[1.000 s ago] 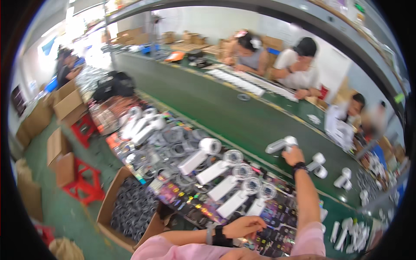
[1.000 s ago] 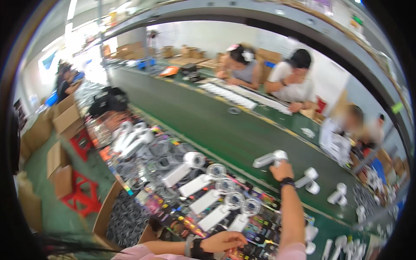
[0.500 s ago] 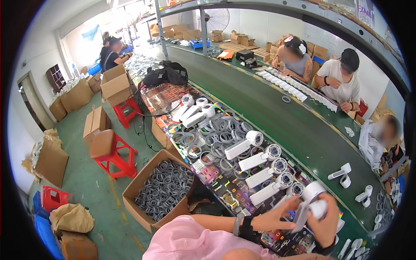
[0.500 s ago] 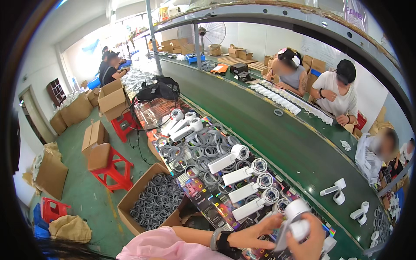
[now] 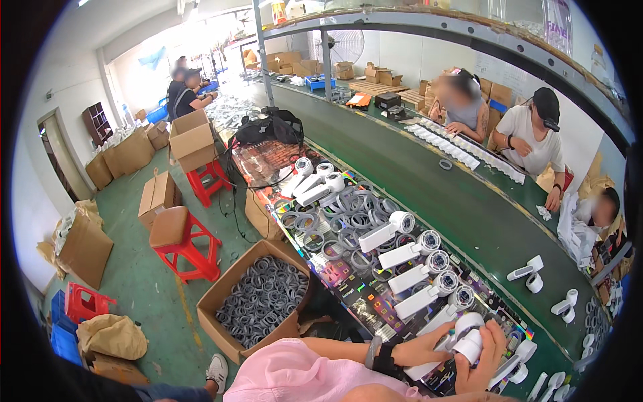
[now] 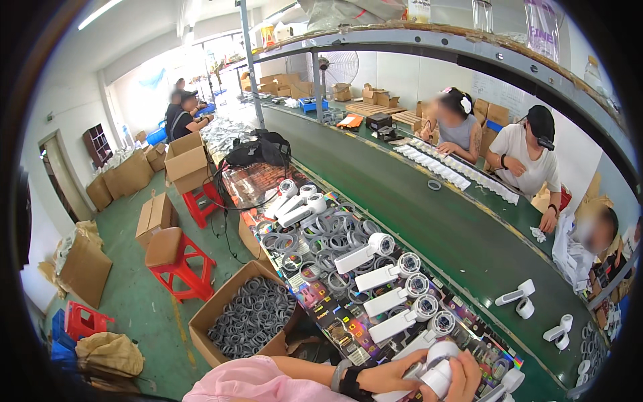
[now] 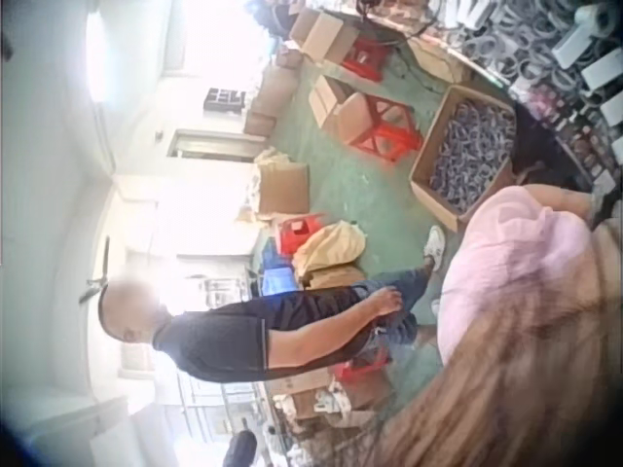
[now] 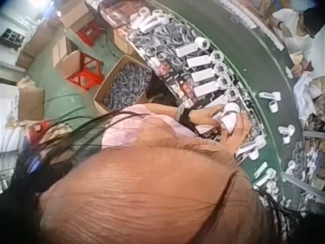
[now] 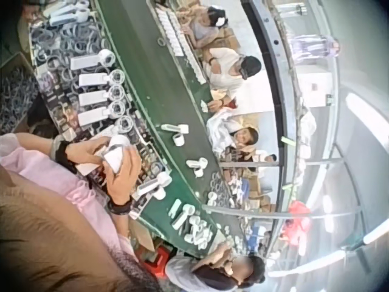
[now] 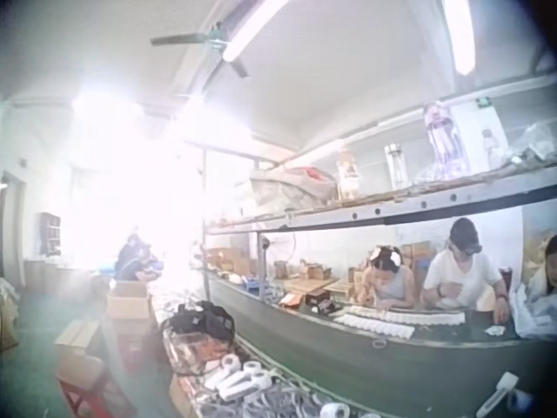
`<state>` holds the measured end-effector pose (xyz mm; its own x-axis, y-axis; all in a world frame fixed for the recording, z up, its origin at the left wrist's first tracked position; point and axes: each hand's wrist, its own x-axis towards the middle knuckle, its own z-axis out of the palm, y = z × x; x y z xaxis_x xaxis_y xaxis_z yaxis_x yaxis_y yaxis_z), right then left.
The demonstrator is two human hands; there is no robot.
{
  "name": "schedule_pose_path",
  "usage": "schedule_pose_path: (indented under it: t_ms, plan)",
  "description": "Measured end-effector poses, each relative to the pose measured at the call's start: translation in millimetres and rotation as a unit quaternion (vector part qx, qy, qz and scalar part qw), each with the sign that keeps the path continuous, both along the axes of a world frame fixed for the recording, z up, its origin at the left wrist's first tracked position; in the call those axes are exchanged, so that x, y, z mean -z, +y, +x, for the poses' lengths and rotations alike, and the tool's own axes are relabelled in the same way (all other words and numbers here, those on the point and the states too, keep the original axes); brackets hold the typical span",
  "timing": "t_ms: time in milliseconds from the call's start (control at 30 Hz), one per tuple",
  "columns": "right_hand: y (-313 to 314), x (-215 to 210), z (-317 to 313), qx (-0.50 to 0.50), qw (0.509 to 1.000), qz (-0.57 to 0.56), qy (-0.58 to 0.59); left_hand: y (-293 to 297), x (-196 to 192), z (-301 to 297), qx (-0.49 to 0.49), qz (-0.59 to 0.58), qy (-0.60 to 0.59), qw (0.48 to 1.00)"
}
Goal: The recorder is assembling small white handheld fans on a factory production line, fitting components together and attaching outer rings.
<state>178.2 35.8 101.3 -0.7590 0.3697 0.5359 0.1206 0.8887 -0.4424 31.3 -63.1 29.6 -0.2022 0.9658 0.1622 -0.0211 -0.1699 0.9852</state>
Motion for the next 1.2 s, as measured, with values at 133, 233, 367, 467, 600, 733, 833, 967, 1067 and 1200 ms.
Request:
schedule_pose_path:
  t_ms: [133, 233, 367, 467, 600, 733, 833, 967, 1067, 1200]
  plan:
    - [-8, 3, -9, -0.034, 0.99, -0.131, 0.048, 1, 2, 12, -0.018, 0.047, -0.009, 0.999]
    - [-5, 9, -12, -0.02, 0.983, -0.168, 0.074, -7, -2, 17, 0.007, -0.003, -0.061, 0.998]
    - [-2, 14, -16, 0.009, 0.959, -0.265, 0.103, -1, 33, 24, -0.059, 0.033, 0.085, 0.994]
    - [5, 16, -14, -0.041, 0.928, -0.356, 0.106, -9, 12, 23, -0.011, -0.049, 0.033, 0.998]
    - [7, 17, -14, -0.055, 0.905, -0.411, 0.097, -11, 17, 26, -0.031, -0.032, 0.1, 0.994]
    - [10, 23, -17, -0.087, 0.864, -0.484, 0.11, -13, 14, 28, -0.029, -0.073, 0.145, 0.986]
    - [10, 30, -18, -0.082, 0.839, -0.52, 0.135, -13, 13, 27, -0.023, -0.097, 0.158, 0.982]
    - [9, 45, -15, -0.081, 0.825, -0.532, 0.174, -10, 28, 28, -0.009, -0.053, 0.15, 0.987]
    - [10, 50, -11, -0.051, 0.838, -0.51, 0.187, -5, 49, 31, -0.002, -0.03, 0.156, 0.987]
    - [11, 58, -9, 0.026, 0.91, -0.379, 0.164, -8, 37, 37, 0.064, -0.047, 0.102, 0.992]
